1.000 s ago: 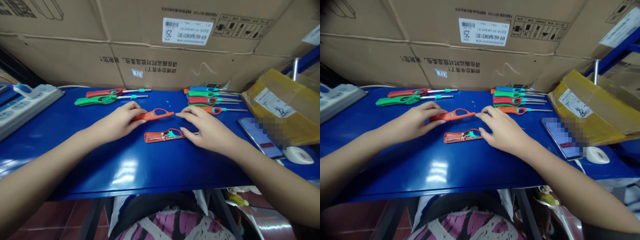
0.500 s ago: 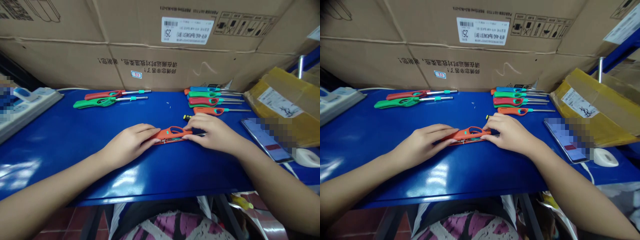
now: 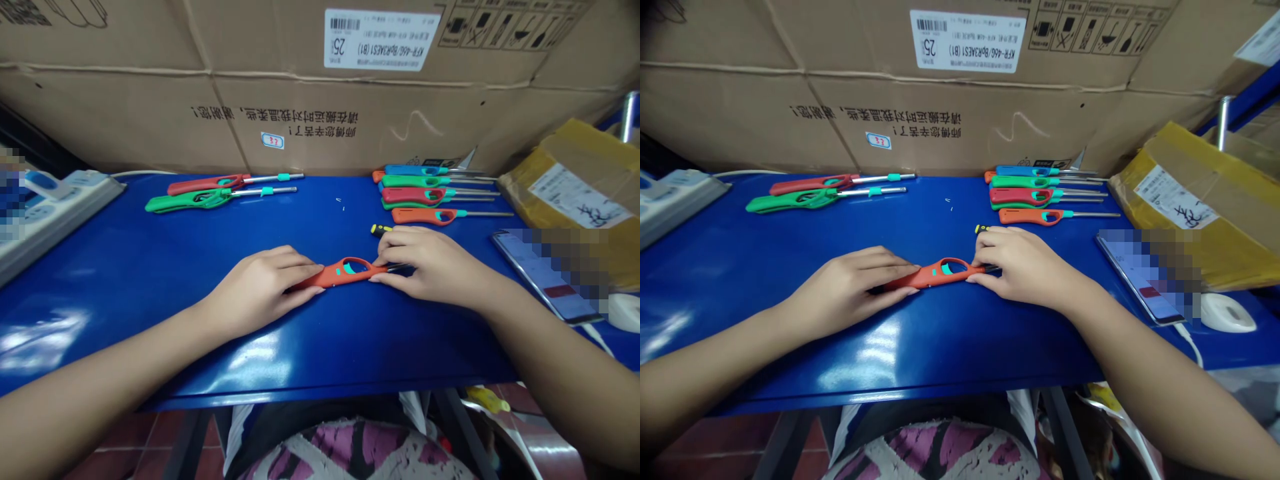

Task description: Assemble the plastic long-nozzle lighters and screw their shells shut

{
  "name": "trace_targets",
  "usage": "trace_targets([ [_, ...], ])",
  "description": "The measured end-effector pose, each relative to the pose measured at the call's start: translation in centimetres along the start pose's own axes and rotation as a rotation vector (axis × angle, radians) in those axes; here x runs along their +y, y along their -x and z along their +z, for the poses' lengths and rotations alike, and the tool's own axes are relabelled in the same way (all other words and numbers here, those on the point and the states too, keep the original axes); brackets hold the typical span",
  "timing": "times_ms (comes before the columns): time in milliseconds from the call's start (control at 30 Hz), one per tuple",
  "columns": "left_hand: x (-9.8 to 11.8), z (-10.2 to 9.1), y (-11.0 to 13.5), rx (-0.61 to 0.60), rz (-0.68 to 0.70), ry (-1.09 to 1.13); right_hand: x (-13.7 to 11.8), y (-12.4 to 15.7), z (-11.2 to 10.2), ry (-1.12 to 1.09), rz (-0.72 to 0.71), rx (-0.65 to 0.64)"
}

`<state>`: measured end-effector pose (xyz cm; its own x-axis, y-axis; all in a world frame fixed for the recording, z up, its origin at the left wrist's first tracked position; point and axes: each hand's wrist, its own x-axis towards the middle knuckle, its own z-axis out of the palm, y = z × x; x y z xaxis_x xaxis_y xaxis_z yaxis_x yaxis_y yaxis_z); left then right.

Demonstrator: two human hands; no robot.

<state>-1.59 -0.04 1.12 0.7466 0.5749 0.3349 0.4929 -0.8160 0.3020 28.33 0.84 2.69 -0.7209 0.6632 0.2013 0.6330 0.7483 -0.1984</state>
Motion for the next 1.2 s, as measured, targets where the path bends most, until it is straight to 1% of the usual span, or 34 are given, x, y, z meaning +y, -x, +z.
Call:
trace_targets([
  [333, 0.0, 0.4, 0.1, 0.011, -0.009, 0.003, 0.1, 0.1, 0.0, 0.011, 0.022, -0.019],
  [433, 0.0, 0.6, 0.1, 0.012, -0.009, -0.04, -0.3, 0.1, 0.2, 0.118, -0.029, 0.008],
  [533, 0.3, 0.7, 0.2, 0.013, 0.02, -0.142, -1.0, 0.1, 0.4, 0.278, -0.085, 0.017],
  [633, 0.6, 0.8, 0.3, 0.007, 0.062, -0.263, -1.7, 0.1, 0.6, 0.397, -0.096, -0.007],
  [733, 0.6, 0.9, 0.5, 0.018, 0.078, -0.31, -1.9, 0.0, 0.6, 0.428, -0.092, 0.004],
  [833, 0.1, 1.0, 0.5, 0.047, 0.07, -0.259, -1.6, -0.1, 0.5, 0.39, -0.072, 0.054],
  [933, -0.4, 1.0, 0.4, 0.076, 0.045, -0.131, -1.4, -0.2, 0.4, 0.312, -0.04, 0.081],
  [1067, -0.5, 0.7, 0.2, 0.053, 0.014, 0.028, -1.2, -0.2, 0.4, 0.214, -0.035, 0.065],
  [1200, -0.1, 0.3, 0.2, 0.025, 0.002, 0.101, -1.1, -0.2, 0.6, 0.159, -0.041, 0.028],
])
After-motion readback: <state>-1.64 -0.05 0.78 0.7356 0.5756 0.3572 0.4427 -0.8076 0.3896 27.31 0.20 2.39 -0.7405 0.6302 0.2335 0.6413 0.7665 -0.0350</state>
